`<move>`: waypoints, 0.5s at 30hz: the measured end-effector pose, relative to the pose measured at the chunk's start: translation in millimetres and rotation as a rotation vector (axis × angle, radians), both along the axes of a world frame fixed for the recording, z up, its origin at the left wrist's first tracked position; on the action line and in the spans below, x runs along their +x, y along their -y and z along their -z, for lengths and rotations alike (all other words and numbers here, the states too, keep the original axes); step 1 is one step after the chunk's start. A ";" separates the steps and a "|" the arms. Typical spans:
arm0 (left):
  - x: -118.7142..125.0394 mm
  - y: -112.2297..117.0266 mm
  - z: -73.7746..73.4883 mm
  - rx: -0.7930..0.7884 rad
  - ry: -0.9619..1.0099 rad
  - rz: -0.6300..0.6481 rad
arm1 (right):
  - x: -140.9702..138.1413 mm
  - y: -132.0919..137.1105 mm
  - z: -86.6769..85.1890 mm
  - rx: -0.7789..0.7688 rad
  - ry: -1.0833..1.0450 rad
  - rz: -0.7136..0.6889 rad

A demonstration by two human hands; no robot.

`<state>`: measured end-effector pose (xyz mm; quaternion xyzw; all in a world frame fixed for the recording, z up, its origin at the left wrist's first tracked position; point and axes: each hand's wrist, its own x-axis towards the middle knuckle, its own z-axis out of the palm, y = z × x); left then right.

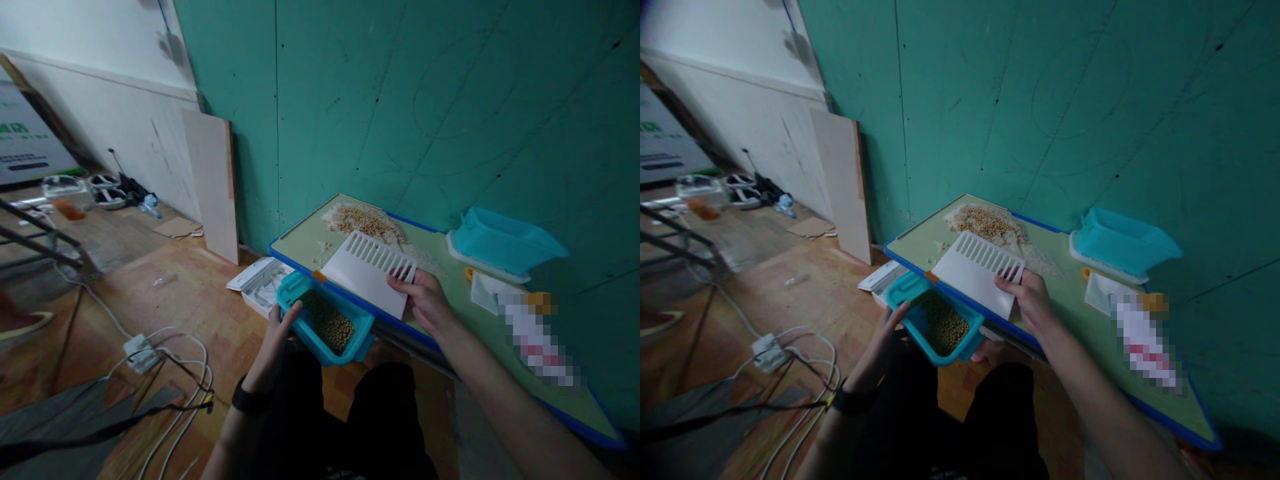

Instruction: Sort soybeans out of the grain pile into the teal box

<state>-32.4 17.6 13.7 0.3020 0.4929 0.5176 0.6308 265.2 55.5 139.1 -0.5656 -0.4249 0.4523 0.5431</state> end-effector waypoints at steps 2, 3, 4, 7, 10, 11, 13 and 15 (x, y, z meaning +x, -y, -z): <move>-2.4 1.2 -5.9 -0.032 -0.001 0.020 | -2.4 -5.2 0.4 0.051 -0.005 0.041; -3.9 1.9 -9.4 -0.046 -0.008 0.024 | -3.4 -8.9 1.1 0.077 -0.001 0.054; -5.5 2.5 -13.1 -0.058 -0.017 0.020 | -4.4 -13.0 2.2 0.101 0.006 0.059; -11.1 3.2 -22.9 -0.073 -0.044 0.015 | -7.3 -25.7 6.4 0.131 0.032 0.050; -16.4 2.0 -28.4 -0.073 -0.055 0.019 | -10.0 -35.5 9.6 0.099 0.059 0.040; -18.0 1.4 -29.1 -0.076 -0.061 0.021 | -11.0 -37.9 10.3 0.095 0.064 0.034; -21.0 0.2 -29.0 -0.081 -0.074 0.037 | -13.1 -41.3 11.3 0.098 0.070 0.016; -23.5 -0.6 -27.6 -0.079 -0.084 0.054 | -15.6 -43.3 11.9 0.097 0.067 -0.003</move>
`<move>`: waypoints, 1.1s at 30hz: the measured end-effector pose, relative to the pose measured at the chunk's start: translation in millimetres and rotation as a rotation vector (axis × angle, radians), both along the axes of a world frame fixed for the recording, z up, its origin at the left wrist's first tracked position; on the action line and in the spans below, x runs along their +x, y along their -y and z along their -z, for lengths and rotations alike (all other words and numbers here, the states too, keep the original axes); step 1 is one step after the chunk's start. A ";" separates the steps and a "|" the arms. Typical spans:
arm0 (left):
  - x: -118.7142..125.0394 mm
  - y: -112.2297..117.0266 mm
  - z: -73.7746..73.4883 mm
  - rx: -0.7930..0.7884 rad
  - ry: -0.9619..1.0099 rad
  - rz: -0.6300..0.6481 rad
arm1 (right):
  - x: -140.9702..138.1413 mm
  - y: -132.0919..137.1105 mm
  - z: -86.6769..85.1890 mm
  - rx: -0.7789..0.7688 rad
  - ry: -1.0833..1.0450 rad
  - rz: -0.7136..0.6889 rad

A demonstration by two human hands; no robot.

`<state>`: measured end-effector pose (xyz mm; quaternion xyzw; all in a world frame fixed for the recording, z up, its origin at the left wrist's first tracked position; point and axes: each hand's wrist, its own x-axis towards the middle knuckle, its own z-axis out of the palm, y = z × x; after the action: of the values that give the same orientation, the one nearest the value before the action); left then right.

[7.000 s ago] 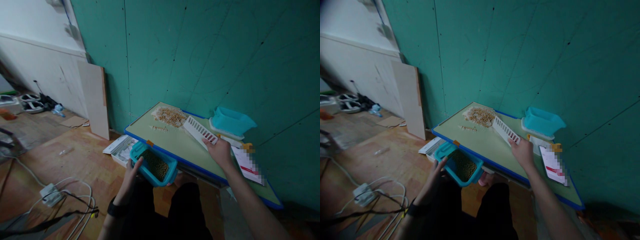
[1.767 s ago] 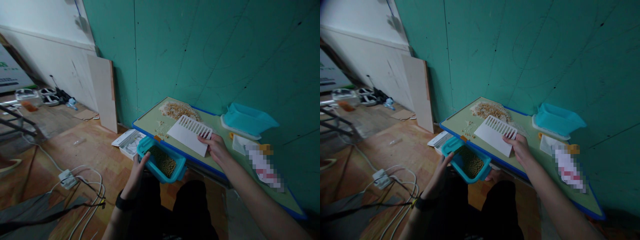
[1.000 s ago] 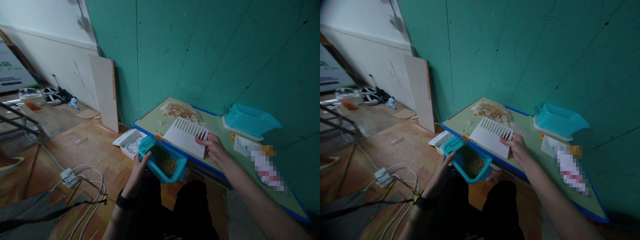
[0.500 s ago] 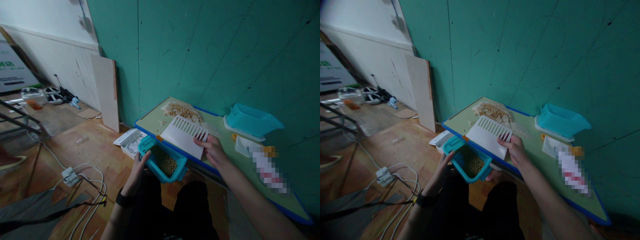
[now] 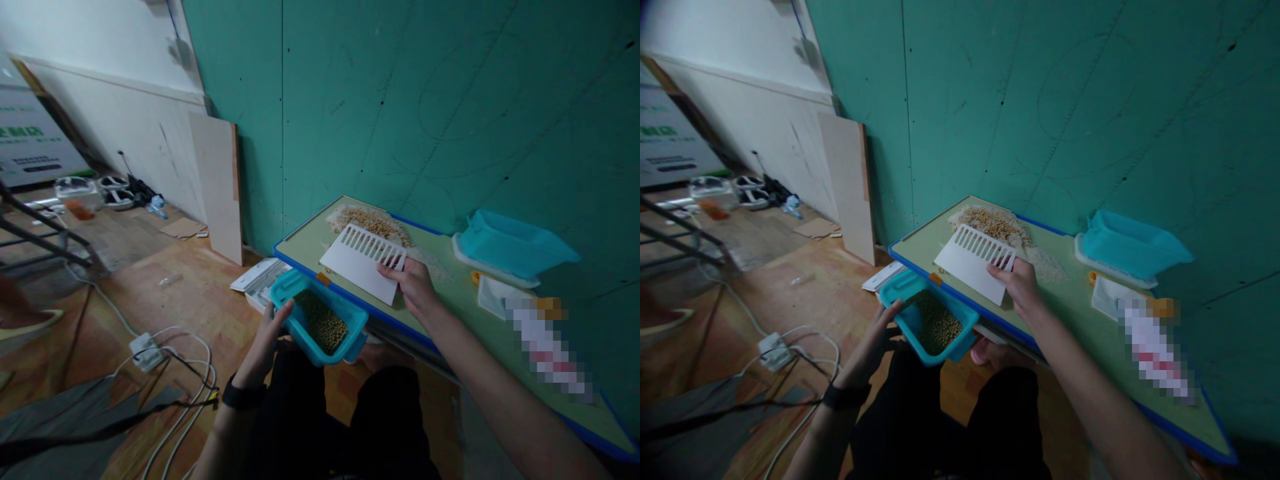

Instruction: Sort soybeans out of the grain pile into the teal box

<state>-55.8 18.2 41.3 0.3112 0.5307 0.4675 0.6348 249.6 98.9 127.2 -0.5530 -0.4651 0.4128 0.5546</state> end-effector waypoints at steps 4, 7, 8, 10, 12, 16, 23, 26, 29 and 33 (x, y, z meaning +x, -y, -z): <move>-3.5 -0.5 2.5 0.034 -0.015 0.023 | -6.5 -1.9 0.0 -0.012 -0.004 -0.009; -5.8 -1.4 1.2 0.041 -0.024 0.043 | -11.5 -2.6 -1.5 -0.017 0.001 -0.002; -6.6 -1.9 0.2 0.041 -0.024 0.045 | -13.0 -2.8 -2.3 -0.024 -0.003 -0.005; -8.4 -3.2 -2.1 0.040 -0.026 0.045 | -15.5 -2.9 -3.8 -0.042 -0.025 -0.015; -10.0 -4.7 -3.8 0.044 -0.031 0.050 | -17.2 -3.1 -5.2 -0.058 -0.047 -0.027; -12.8 -7.9 -4.5 0.044 -0.039 0.060 | -18.6 -4.4 -7.3 -0.083 -0.054 -0.042; -15.1 -12.1 -2.2 0.043 -0.044 0.071 | -20.2 -4.8 -9.9 -0.095 -0.061 -0.054; -15.0 -12.8 -1.3 0.026 -0.031 0.065 | -21.2 -2.5 -11.0 -0.106 -0.061 -0.054; -14.5 -12.6 -1.3 0.035 -0.016 0.055 | -21.7 0.5 -10.9 -0.105 -0.055 -0.066; -13.6 -11.7 -2.5 0.039 0.007 0.049 | -21.3 4.2 -8.6 -0.079 -0.033 -0.087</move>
<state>-69.5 30.0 43.8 0.3349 0.5114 0.4633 0.6416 228.3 94.7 135.8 -0.5468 -0.4627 0.4638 0.5214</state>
